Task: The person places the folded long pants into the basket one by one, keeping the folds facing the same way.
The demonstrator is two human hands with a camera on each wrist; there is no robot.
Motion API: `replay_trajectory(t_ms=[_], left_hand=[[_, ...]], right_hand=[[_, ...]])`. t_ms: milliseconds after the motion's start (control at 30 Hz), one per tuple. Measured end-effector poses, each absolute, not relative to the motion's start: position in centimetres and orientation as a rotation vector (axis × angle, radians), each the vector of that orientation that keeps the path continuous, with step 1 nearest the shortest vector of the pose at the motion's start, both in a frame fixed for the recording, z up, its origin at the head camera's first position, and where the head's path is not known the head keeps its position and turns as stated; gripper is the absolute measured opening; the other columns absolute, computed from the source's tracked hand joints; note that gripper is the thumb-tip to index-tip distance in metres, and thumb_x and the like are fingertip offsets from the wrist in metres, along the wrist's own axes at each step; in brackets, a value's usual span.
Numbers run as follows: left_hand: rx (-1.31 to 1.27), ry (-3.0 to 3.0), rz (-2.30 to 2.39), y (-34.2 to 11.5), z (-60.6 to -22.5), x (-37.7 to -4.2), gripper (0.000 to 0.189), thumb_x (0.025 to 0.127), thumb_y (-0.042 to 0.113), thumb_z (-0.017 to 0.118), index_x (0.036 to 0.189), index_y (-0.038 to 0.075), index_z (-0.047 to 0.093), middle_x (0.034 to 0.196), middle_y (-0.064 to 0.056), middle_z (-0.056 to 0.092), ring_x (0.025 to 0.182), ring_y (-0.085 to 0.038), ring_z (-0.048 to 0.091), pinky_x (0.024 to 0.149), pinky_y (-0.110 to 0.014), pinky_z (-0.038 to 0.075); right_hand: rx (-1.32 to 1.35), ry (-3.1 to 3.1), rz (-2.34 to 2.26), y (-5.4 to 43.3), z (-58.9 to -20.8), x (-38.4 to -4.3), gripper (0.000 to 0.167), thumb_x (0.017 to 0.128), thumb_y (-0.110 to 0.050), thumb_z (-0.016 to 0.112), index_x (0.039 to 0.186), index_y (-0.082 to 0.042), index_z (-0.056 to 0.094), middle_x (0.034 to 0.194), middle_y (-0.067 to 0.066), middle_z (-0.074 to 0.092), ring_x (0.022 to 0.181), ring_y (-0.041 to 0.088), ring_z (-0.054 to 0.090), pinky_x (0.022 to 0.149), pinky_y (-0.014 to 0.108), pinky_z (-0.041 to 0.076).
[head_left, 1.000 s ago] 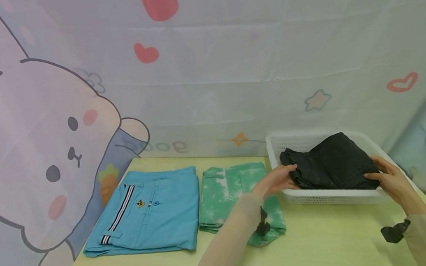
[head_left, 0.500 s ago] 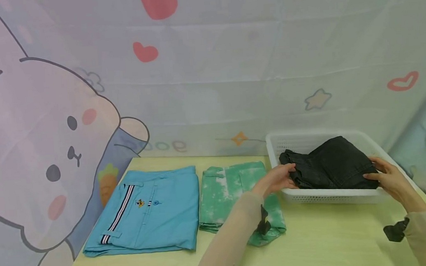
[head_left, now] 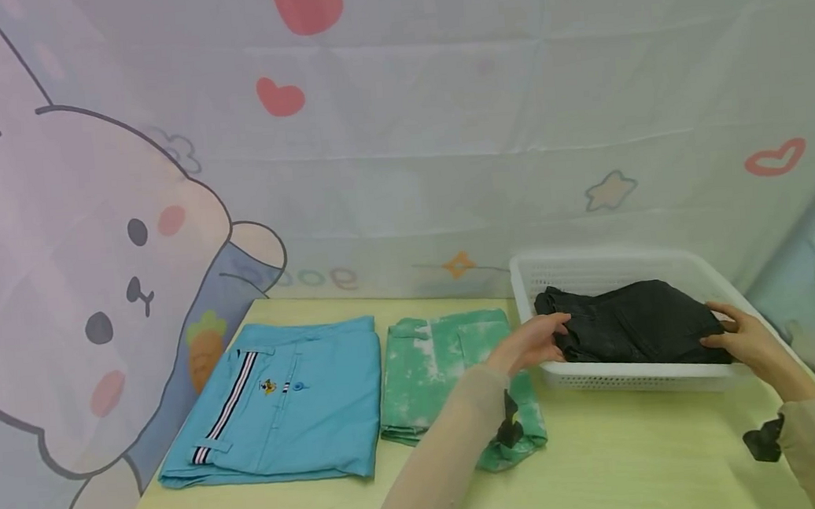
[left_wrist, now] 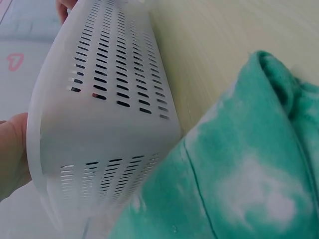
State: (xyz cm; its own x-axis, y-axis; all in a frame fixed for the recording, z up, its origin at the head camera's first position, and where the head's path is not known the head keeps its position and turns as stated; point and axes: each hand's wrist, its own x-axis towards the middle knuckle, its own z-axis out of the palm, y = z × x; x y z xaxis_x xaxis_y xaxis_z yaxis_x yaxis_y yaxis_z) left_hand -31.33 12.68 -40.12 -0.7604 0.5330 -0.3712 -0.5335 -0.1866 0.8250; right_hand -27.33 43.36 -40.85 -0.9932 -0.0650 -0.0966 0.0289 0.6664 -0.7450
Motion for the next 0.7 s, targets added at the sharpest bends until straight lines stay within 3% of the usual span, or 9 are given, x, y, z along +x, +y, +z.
replay_trajectory(t_ms=[33, 100, 200, 300, 367, 400, 500, 567, 700], left_hand=[[-0.003, 1.385, 1.997, 12.7, -40.1, -31.3, 0.047, 0.096, 0.022, 0.039, 0.13, -0.009, 0.031, 0.147, -0.026, -0.004, 0.134, -0.046, 0.001, 0.109, -0.054, 0.013], [-0.008, 1.387, 1.99, 12.9, -40.1, -31.3, 0.047, 0.096, 0.022, 0.039, 0.131, -0.009, 0.03, 0.147, -0.025, -0.004, 0.134, -0.045, 0.0, 0.109, -0.054, 0.013], [-0.027, 1.392, 1.986, 13.2, -40.1, -31.3, 0.046, 0.096, 0.02, 0.04, 0.131, -0.009, 0.03, 0.148, -0.024, -0.003, 0.135, -0.044, -0.001, 0.109, -0.054, 0.013], [-0.047, 1.394, 1.997, 13.5, -40.2, -31.3, 0.047, 0.095, 0.017, 0.04, 0.132, -0.01, 0.028, 0.148, -0.024, -0.002, 0.135, -0.042, -0.001, 0.108, -0.055, 0.014], [-0.065, 1.384, 2.014, 13.6, -40.2, -31.4, 0.049, 0.095, 0.014, 0.041, 0.134, -0.01, 0.025, 0.148, -0.024, -0.002, 0.136, -0.041, -0.001, 0.108, -0.056, 0.014], [-0.067, 1.382, 2.017, 13.7, -40.2, -31.4, 0.05, 0.094, 0.013, 0.04, 0.136, -0.009, 0.022, 0.148, -0.024, -0.002, 0.136, -0.041, -0.001, 0.108, -0.056, 0.014], [-0.07, 1.378, 2.026, 13.7, -40.3, -31.5, 0.053, 0.094, 0.011, 0.04, 0.138, -0.007, 0.017, 0.148, -0.024, -0.002, 0.136, -0.04, -0.001, 0.107, -0.057, 0.014], [-0.074, 1.375, 2.028, 13.8, -40.4, -31.5, 0.054, 0.094, 0.011, 0.04, 0.138, -0.007, 0.016, 0.148, -0.024, -0.003, 0.136, -0.041, -0.002, 0.108, -0.057, 0.013], [-0.098, 1.385, 2.025, 13.6, -40.3, -31.3, 0.053, 0.094, 0.014, 0.042, 0.136, -0.01, 0.02, 0.147, -0.026, -0.002, 0.135, -0.043, 0.0, 0.109, -0.055, 0.013]], right_hand=[[-0.036, 2.771, -1.219, 43.4, -40.8, -27.3, 0.076, 0.089, -0.015, 0.051, 0.141, 0.002, -0.001, 0.133, 0.046, 0.009, 0.117, 0.058, 0.022, 0.087, 0.056, 0.039], [-0.061, 2.799, -1.172, 43.4, -40.8, -27.3, 0.072, 0.088, -0.011, 0.052, 0.143, -0.002, 0.007, 0.134, 0.045, 0.009, 0.117, 0.06, 0.02, 0.08, 0.05, 0.044], [-0.099, 2.839, -1.082, 43.5, -40.9, -27.4, 0.063, 0.085, -0.007, 0.052, 0.14, -0.002, 0.023, 0.135, 0.042, 0.013, 0.116, 0.061, 0.021, 0.064, 0.032, 0.043], [-0.114, 2.858, -1.012, 43.5, -40.9, -27.5, 0.057, 0.083, -0.005, 0.051, 0.135, 0.004, 0.032, 0.135, 0.042, 0.014, 0.113, 0.058, 0.029, 0.052, 0.027, 0.034], [-0.113, 2.886, -0.95, 43.4, -40.9, -27.7, 0.056, 0.08, -0.004, 0.051, 0.133, 0.008, 0.034, 0.132, 0.044, 0.017, 0.092, 0.043, 0.049, 0.048, 0.026, 0.033], [-0.115, 2.897, -0.916, 43.4, -40.9, -27.8, 0.056, 0.079, -0.004, 0.05, 0.131, 0.009, 0.035, 0.13, 0.045, 0.019, 0.076, 0.033, 0.051, 0.046, 0.025, 0.033], [-0.117, 2.92, -0.811, 43.3, -40.9, -28.1, 0.056, 0.076, -0.003, 0.049, 0.128, 0.011, 0.038, 0.123, 0.047, 0.029, 0.046, 0.011, 0.032, 0.043, 0.024, 0.032], [-0.127, 2.911, -0.752, 43.3, -41.0, -28.3, 0.055, 0.073, -0.003, 0.048, 0.126, 0.012, 0.04, 0.109, 0.043, 0.043, 0.041, 0.005, 0.025, 0.042, 0.023, 0.031], [-0.168, 2.888, -0.652, 43.4, -41.1, -28.4, 0.053, 0.07, 0.0, 0.047, 0.121, 0.015, 0.044, 0.088, 0.03, 0.054, 0.041, 0.005, 0.023, 0.042, 0.022, 0.028]])
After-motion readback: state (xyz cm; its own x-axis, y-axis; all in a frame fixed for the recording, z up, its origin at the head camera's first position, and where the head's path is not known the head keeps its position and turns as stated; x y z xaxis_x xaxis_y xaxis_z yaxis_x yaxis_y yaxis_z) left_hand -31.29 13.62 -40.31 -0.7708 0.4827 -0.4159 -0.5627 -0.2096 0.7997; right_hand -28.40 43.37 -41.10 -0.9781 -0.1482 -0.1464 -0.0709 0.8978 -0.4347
